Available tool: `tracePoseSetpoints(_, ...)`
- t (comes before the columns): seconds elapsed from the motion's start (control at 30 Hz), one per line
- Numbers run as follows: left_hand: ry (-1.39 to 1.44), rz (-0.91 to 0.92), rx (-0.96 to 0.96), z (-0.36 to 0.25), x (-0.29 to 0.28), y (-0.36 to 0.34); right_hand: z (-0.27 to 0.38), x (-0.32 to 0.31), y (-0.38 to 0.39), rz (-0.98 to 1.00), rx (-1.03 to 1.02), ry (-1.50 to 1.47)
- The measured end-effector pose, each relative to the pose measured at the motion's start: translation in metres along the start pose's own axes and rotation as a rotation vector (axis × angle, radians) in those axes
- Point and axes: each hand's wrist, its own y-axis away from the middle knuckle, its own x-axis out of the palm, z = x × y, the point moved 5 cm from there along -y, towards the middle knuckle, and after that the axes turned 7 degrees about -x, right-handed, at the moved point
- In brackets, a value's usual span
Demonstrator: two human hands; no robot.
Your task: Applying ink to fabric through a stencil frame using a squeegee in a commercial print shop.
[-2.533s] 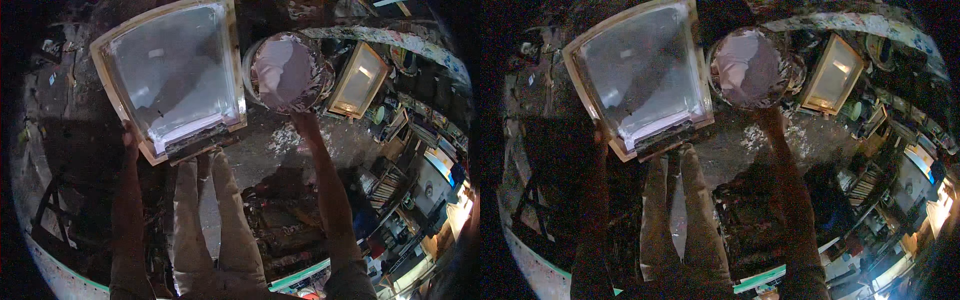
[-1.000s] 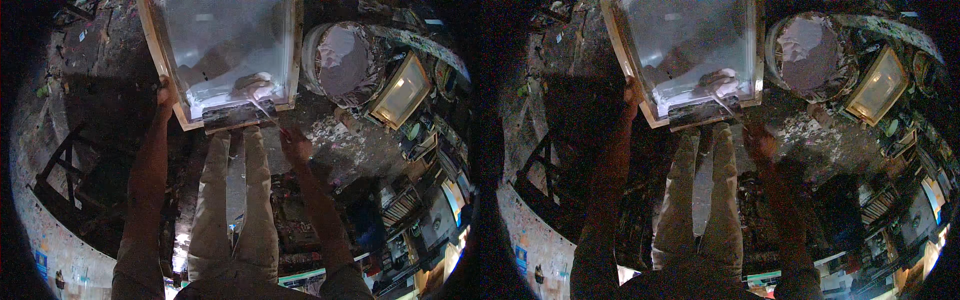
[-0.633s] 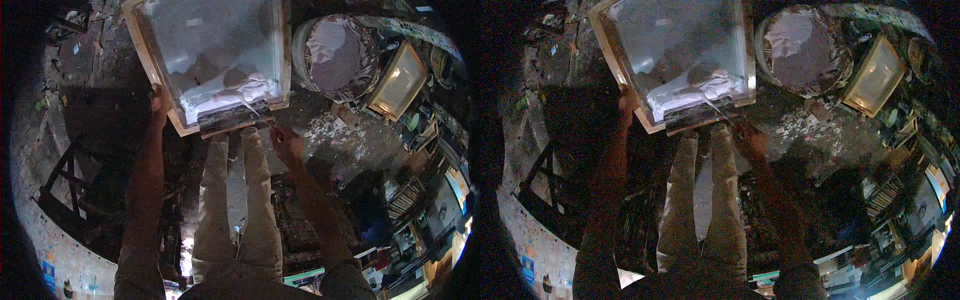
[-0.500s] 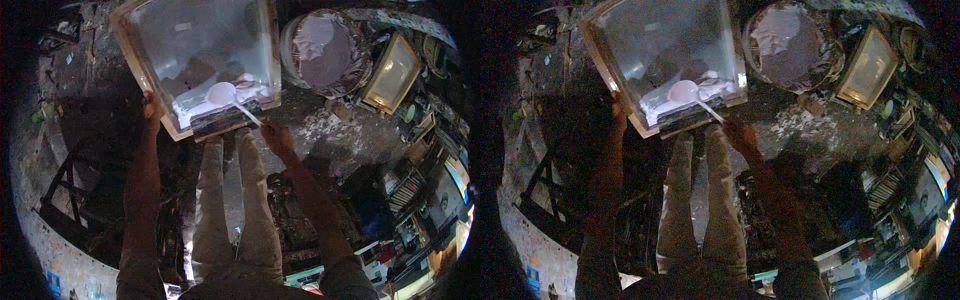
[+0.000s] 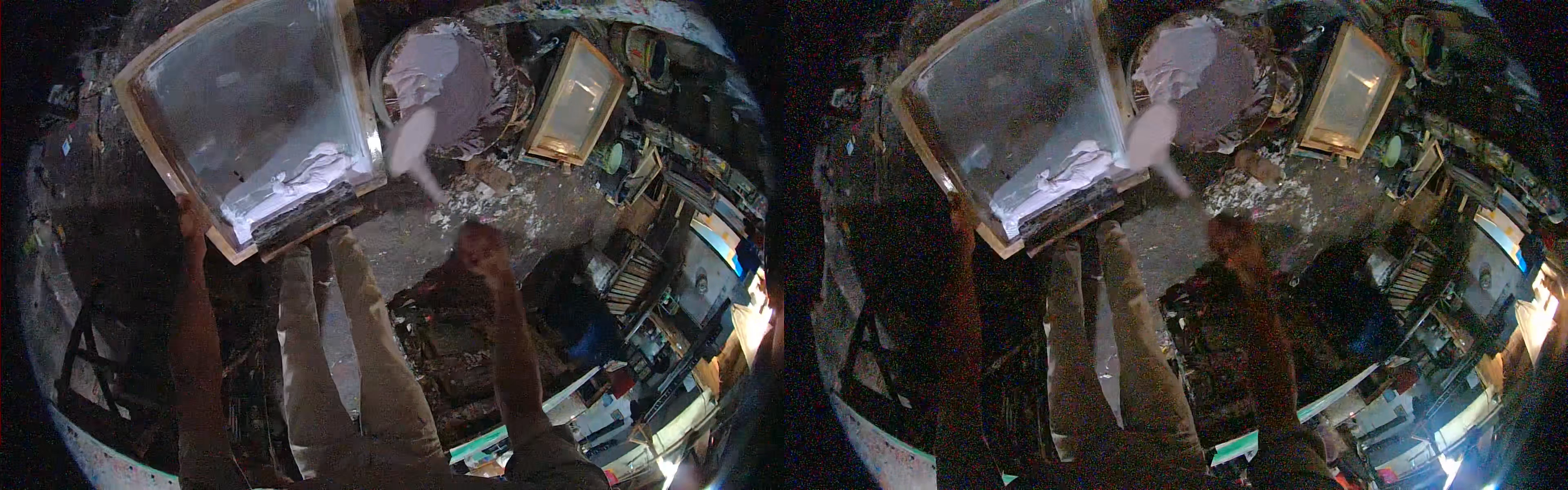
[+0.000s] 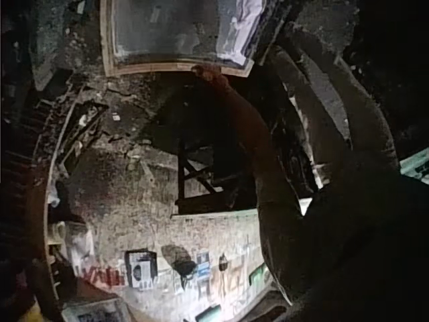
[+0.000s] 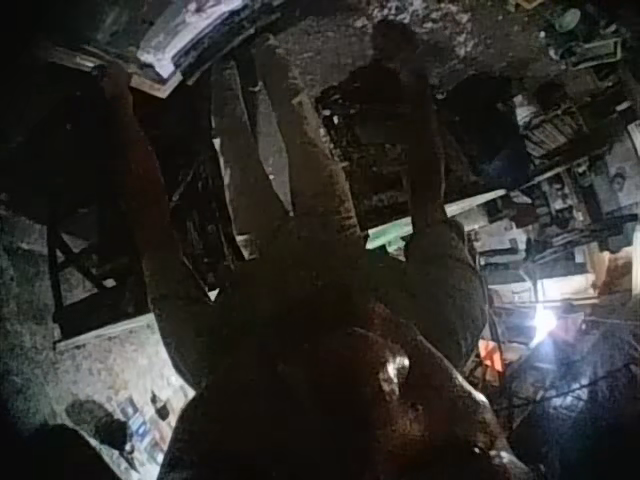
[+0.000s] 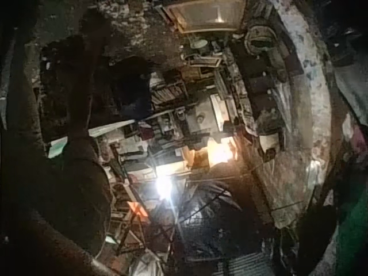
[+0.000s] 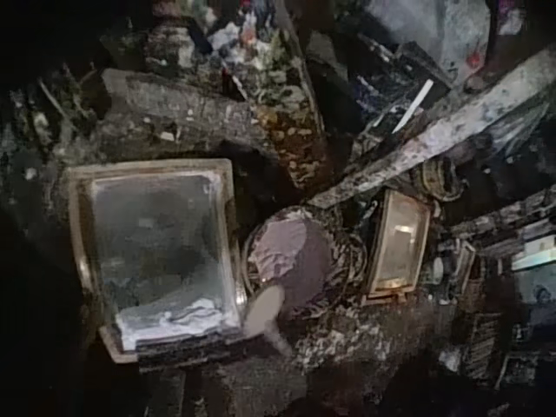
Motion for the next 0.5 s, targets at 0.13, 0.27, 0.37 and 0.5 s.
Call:
tracePoseSetpoints(0.13,0.01,0.041,0.067,0.014,0.005,-0.013,0.112,-0.013,-0.086,-0.336,-0.2,1.297)
tracePoseSetpoints(0.27,-0.697,-1.218,0.018,-0.011,-0.015,0.027,0.106,0.032,-0.147,-0.225,-0.307,1.905)
tracePoseSetpoints(0.37,-0.62,-1.337,-0.329,0.085,0.003,-0.036,0.077,-0.022,-0.149,-0.193,-0.745,1.247)
tracePoseSetpoints(0.5,-1.379,-0.987,0.106,-0.069,0.048,0.026,0.055,0.049,-0.183,-0.021,-0.479,0.669)
